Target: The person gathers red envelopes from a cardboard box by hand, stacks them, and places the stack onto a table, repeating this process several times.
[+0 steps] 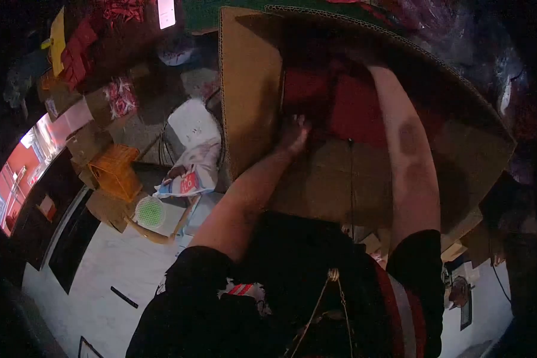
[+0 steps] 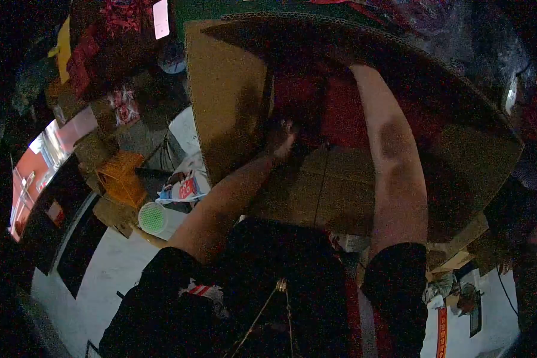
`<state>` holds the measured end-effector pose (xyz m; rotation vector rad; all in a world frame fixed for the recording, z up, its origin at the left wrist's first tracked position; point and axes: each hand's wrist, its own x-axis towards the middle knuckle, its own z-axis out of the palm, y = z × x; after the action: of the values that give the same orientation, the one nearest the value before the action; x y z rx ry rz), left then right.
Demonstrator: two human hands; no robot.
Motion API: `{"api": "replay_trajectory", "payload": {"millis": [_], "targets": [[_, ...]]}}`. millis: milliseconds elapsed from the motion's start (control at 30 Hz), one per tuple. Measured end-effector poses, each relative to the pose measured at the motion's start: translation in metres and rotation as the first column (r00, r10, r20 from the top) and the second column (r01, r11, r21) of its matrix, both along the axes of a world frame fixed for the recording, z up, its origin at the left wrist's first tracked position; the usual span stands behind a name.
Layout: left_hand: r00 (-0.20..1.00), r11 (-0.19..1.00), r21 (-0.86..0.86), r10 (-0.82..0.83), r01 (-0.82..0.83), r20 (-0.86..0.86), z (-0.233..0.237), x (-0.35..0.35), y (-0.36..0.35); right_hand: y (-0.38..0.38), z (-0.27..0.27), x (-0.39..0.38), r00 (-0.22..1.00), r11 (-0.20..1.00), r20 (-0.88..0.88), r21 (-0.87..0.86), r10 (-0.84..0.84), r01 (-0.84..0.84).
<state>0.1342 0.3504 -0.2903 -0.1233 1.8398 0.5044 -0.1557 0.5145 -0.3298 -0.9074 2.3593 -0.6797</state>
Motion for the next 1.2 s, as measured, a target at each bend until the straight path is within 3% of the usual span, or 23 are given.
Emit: {"api": "replay_trajectory", "payload": {"millis": [33, 67, 100, 133, 167, 200, 333, 367, 400, 433, 467, 500, 567, 633, 700, 733, 800, 833, 900, 933, 1000, 1167, 1200], "targets": [[1.000, 1.000, 0.001, 0.003, -0.003, 0.002, -0.009, 0.008, 0.009, 0.000, 0.002, -0.002, 0.998, 0.998, -0.022, 0.017, 0.063, -0.062], [0.635, 0.617, 0.234, 0.772, -0.751, 0.003, -0.033, 0.029, 0.019, -0.002, -0.002, 0.002, 0.998, 0.998, -0.021, 0.018, 0.065, -0.065], [-0.173, -0.231, 0.370, 0.968, -0.900, 0.182, -0.048, 0.043, 0.024, -0.002, -0.014, 0.009, 0.991, 0.999, -0.131, 0.048, -0.007, 0.013], [-0.176, -0.234, 0.369, 0.967, -0.900, 0.183, -0.056, 0.045, 0.020, -0.004, -0.015, 0.013, 0.968, 0.993, -0.241, 0.068, -0.074, 0.093], [0.420, 0.411, 0.279, 0.907, -0.868, -0.030, -0.064, 0.043, 0.011, -0.006, -0.013, 0.014, 0.968, 0.993, -0.240, 0.069, -0.072, 0.091], [0.870, 0.882, 0.074, 0.472, -0.466, -0.143, -0.055, 0.035, 0.002, -0.008, -0.007, 0.017, 0.980, 0.989, -0.173, 0.095, -0.097, 0.114], [0.731, 0.736, 0.157, 0.675, -0.658, -0.102, 0.022, 0.002, -0.006, -0.020, 0.034, 0.037, 0.973, 0.959, 0.090, 0.210, -0.211, 0.188], [0.721, 0.880, 0.297, 0.475, -0.372, -0.505, -0.011, 0.030, -0.007, -0.023, 0.043, 0.042, 0.958, 0.949, 0.154, 0.241, -0.242, 0.201], [0.497, 0.960, 0.279, 0.257, -0.031, -0.829, -0.029, 0.045, -0.007, -0.025, 0.049, 0.045, 0.937, 0.938, 0.215, 0.274, -0.274, 0.212], [0.498, 0.960, 0.279, 0.257, -0.031, -0.828, -0.006, 0.027, -0.007, -0.026, 0.051, 0.046, 0.911, 0.926, 0.274, 0.307, -0.307, 0.220], [0.711, 0.776, 0.345, 0.627, -0.528, -0.319, 0.044, -0.011, -0.008, -0.020, 0.042, 0.049, 0.911, 0.926, 0.275, 0.306, -0.307, 0.220], [0.476, 0.475, 0.073, 0.838, -0.877, 0.265, 0.072, -0.032, -0.009, -0.009, 0.024, 0.055, 0.982, 0.983, 0.082, 0.084, -0.171, 0.164], [0.631, 0.618, 0.126, 0.762, -0.776, 0.145, 0.035, -0.005, -0.007, -0.004, 0.016, 0.060, 0.988, 0.991, -0.140, -0.124, -0.071, 0.054], [0.758, 0.747, 0.157, 0.652, -0.646, 0.018, 0.025, -0.006, -0.007, -0.006, 0.023, 0.065, 0.893, 0.978, -0.426, 0.199, 0.149, -0.068], [0.953, 0.961, 0.014, 0.271, -0.275, 0.134, 0.047, -0.036, -0.009, -0.008, 0.011, 0.065, 0.972, 0.946, -0.203, 0.320, 0.118, -0.048], [0.953, 0.962, 0.014, 0.270, -0.274, 0.134, 0.042, -0.022, -0.008, -0.009, -0.001, 0.065, 0.998, 0.898, 0.024, 0.437, 0.054, -0.059], [0.726, 0.802, 0.318, 0.594, -0.505, -0.345, 0.029, 0.018, -0.002, 0.001, -0.040, 0.066, 0.998, 0.941, -0.004, 0.333, 0.061, -0.056], [0.727, 0.802, 0.319, 0.594, -0.505, -0.345, 0.031, 0.013, -0.006, 0.010, -0.064, 0.065, 0.997, 0.973, -0.036, 0.225, 0.068, -0.058], [0.903, 0.962, 0.261, 0.183, -0.082, -0.389, 0.045, -0.006, -0.016, 0.028, -0.107, 0.064, 0.993, 0.998, -0.100, 0.002, 0.070, -0.070], [0.903, 0.961, 0.263, 0.183, -0.082, -0.390, 0.056, -0.014, -0.012, 0.032, -0.114, 0.063, 0.989, 0.991, -0.132, -0.108, 0.066, -0.080], [0.735, 0.762, 0.135, 0.646, -0.633, -0.204, 0.074, -0.022, 0.000, 0.013, -0.070, 0.057, 0.986, 0.998, -0.165, -0.057, 0.003, -0.013], [0.883, 0.890, 0.260, 0.428, -0.375, -0.191, 0.022, 0.004, -0.013, -0.016, 0.010, 0.043, 0.925, 0.958, -0.307, 0.107, -0.223, 0.266], [0.871, 0.924, 0.175, 0.380, -0.340, -0.311, 0.022, 0.007, -0.009, -0.002, -0.009, 0.036, 0.870, 0.982, -0.492, 0.175, 0.026, 0.069]]}}
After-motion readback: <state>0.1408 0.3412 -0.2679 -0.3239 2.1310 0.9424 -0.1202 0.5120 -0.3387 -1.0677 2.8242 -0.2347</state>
